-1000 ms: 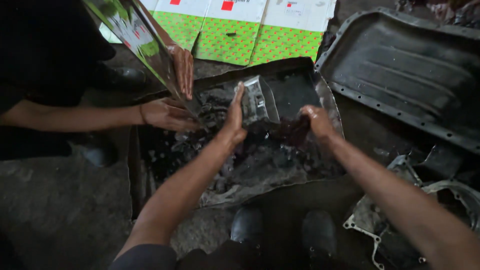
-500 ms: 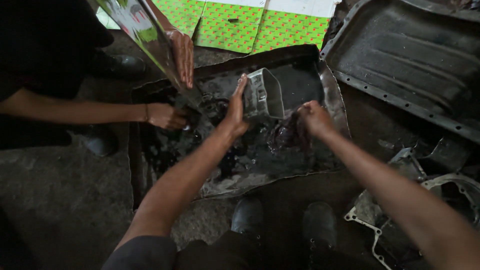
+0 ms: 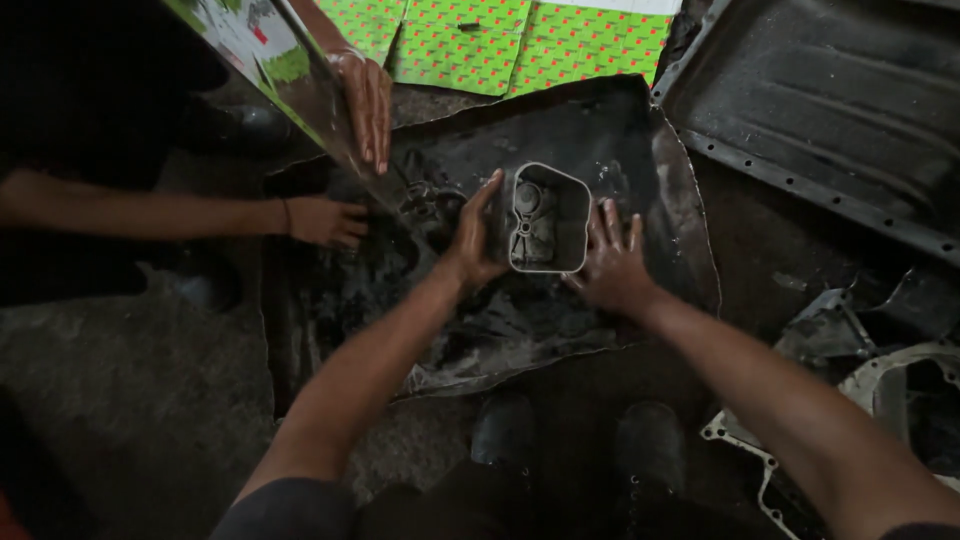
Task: Cleaning mechanical engine components in a tray of oil or solvent.
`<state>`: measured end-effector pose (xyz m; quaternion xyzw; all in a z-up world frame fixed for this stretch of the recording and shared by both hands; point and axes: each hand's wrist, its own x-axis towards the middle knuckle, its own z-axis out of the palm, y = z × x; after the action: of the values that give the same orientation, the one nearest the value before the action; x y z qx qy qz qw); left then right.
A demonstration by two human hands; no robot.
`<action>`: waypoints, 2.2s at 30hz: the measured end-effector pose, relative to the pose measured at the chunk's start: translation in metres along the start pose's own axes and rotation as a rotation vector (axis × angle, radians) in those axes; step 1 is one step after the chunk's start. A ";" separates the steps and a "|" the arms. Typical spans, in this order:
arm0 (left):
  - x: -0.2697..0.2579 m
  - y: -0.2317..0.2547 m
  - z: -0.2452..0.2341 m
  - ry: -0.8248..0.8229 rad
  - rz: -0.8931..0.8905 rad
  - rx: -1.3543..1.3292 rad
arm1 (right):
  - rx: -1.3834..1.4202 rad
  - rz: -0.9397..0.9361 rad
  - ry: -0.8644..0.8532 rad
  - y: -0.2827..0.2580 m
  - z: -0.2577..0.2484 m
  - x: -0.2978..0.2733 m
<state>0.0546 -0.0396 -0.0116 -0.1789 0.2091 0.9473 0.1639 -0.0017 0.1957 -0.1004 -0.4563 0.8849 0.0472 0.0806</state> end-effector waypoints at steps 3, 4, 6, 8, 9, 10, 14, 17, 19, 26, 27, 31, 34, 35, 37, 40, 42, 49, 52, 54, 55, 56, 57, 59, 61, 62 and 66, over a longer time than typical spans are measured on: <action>0.001 -0.002 -0.005 -0.175 0.043 0.035 | 0.226 0.013 -0.016 -0.004 -0.006 0.004; 0.003 -0.002 -0.008 -0.176 0.046 0.038 | 0.225 0.011 -0.012 -0.003 0.008 0.006; 0.000 -0.003 -0.020 -0.119 0.017 -0.070 | 0.176 -0.201 0.155 -0.008 0.041 0.011; -0.002 -0.003 -0.022 -0.123 0.049 -0.052 | -0.049 -0.200 0.131 -0.005 0.052 0.021; -0.003 -0.004 -0.023 -0.129 0.070 -0.036 | -0.273 -0.188 0.102 -0.004 0.057 0.023; -0.006 -0.004 -0.026 -0.124 0.070 -0.036 | -0.268 -0.190 0.102 -0.007 0.042 0.024; -0.015 -0.002 -0.008 -0.057 0.009 -0.037 | 0.211 -0.022 -0.070 -0.006 0.017 0.020; -0.009 -0.005 -0.023 -0.068 -0.030 -0.034 | -0.275 -0.242 -0.286 -0.003 0.035 0.023; -0.005 -0.008 -0.037 -0.141 -0.042 -0.062 | -0.491 -0.318 -0.305 -0.005 0.029 0.027; -0.003 -0.009 -0.016 0.007 0.028 -0.012 | 0.104 -0.268 0.094 0.003 0.014 0.030; 0.003 -0.013 -0.027 0.038 0.053 -0.031 | 0.224 -0.219 0.076 0.005 0.015 0.032; 0.006 -0.015 -0.033 0.035 0.112 0.016 | 0.494 -0.001 0.194 0.028 0.039 0.042; 0.004 -0.014 -0.031 0.124 0.137 0.147 | 0.562 0.146 0.135 0.046 0.046 0.050; 0.001 -0.014 -0.027 0.152 0.127 0.186 | 0.956 0.317 0.068 0.054 0.052 0.051; -0.004 -0.015 -0.019 0.177 0.121 0.219 | 1.341 0.482 -0.015 0.057 0.018 0.038; -0.006 -0.018 -0.010 0.281 0.037 0.303 | 1.781 0.758 -0.025 0.043 -0.082 0.004; -0.002 -0.022 -0.009 0.372 0.031 0.362 | 1.909 0.718 0.082 0.037 -0.121 -0.009; 0.020 -0.046 -0.018 0.187 0.053 0.391 | 1.353 0.302 0.229 0.011 -0.129 -0.015; 0.036 -0.065 -0.036 0.171 0.050 0.335 | 1.124 0.216 0.261 -0.034 -0.151 -0.026; 0.048 -0.076 -0.061 -0.047 0.226 0.237 | 0.409 -0.109 0.508 -0.049 -0.153 -0.031; 0.041 -0.074 -0.045 -0.047 0.231 0.234 | 0.406 -0.115 0.507 -0.049 -0.152 -0.031; 0.035 -0.072 -0.028 0.102 0.119 0.214 | 0.341 -0.158 0.574 -0.049 -0.150 -0.031; 0.028 -0.071 -0.012 0.250 0.004 0.192 | 0.277 -0.203 0.639 -0.049 -0.147 -0.031; 0.066 -0.091 -0.067 0.217 0.013 0.200 | 0.385 -0.216 0.655 -0.036 -0.130 -0.023; 0.079 -0.103 -0.083 0.180 0.015 0.213 | 0.493 -0.221 0.671 -0.022 -0.118 -0.015; 0.072 -0.104 -0.072 0.229 0.122 0.253 | 0.713 -0.060 0.550 -0.015 -0.115 -0.010; 0.073 -0.100 -0.065 0.371 0.170 0.556 | 1.193 0.414 0.253 0.013 -0.103 0.010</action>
<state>0.0465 0.0345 -0.1300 -0.2784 0.4998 0.8156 0.0863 -0.0282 0.1786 -0.0012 -0.1550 0.8316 -0.4925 0.2046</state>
